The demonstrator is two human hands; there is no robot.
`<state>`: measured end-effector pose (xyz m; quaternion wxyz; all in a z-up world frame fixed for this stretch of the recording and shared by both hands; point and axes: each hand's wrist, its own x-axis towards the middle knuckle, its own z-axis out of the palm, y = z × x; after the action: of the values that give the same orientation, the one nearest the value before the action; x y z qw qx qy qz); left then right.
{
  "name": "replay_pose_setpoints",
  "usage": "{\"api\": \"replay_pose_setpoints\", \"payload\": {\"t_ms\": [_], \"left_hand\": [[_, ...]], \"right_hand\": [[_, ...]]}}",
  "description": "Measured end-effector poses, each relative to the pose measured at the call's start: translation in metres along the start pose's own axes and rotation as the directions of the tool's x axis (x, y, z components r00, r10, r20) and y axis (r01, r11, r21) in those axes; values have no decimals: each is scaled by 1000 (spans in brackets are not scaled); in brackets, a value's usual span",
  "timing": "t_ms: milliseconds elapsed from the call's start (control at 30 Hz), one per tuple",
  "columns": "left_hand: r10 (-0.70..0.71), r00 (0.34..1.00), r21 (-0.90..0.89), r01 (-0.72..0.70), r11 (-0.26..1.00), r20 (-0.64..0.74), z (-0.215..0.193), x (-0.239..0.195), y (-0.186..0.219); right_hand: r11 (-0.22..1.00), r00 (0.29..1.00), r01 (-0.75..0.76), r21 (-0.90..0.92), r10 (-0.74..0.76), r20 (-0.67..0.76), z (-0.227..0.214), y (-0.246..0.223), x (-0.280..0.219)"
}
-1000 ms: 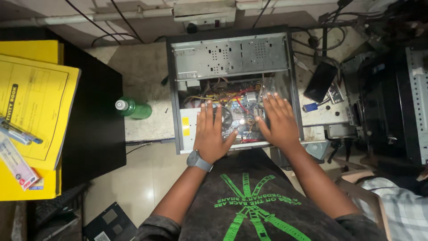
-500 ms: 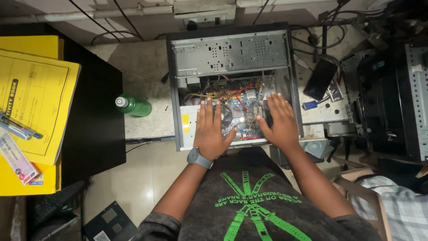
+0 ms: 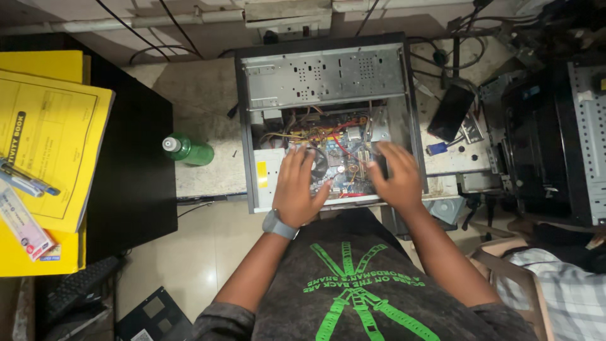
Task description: The person works inside an open desktop computer case, disconnecting and reconnecting internal cables and using a screwdriver to adjust components on the motherboard. The person repeatedly handles wires and uses a yellow screwdriver to tighten or loosen screws on the motherboard.
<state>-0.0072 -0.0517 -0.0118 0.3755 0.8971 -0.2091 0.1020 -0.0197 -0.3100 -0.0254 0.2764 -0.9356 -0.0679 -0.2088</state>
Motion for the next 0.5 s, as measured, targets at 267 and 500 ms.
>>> {"api": "replay_pose_setpoints", "payload": {"t_ms": [267,500], "left_hand": [[-139,948,-249,67,966,-287,1,-8,-9],[-106,954,-205,49,978,-279,0,-6,-7]], "right_hand": [[684,838,-175,708,481,-258,-9,44,-19],[621,739,-566,543,674,0,-13,169,-9]]}}
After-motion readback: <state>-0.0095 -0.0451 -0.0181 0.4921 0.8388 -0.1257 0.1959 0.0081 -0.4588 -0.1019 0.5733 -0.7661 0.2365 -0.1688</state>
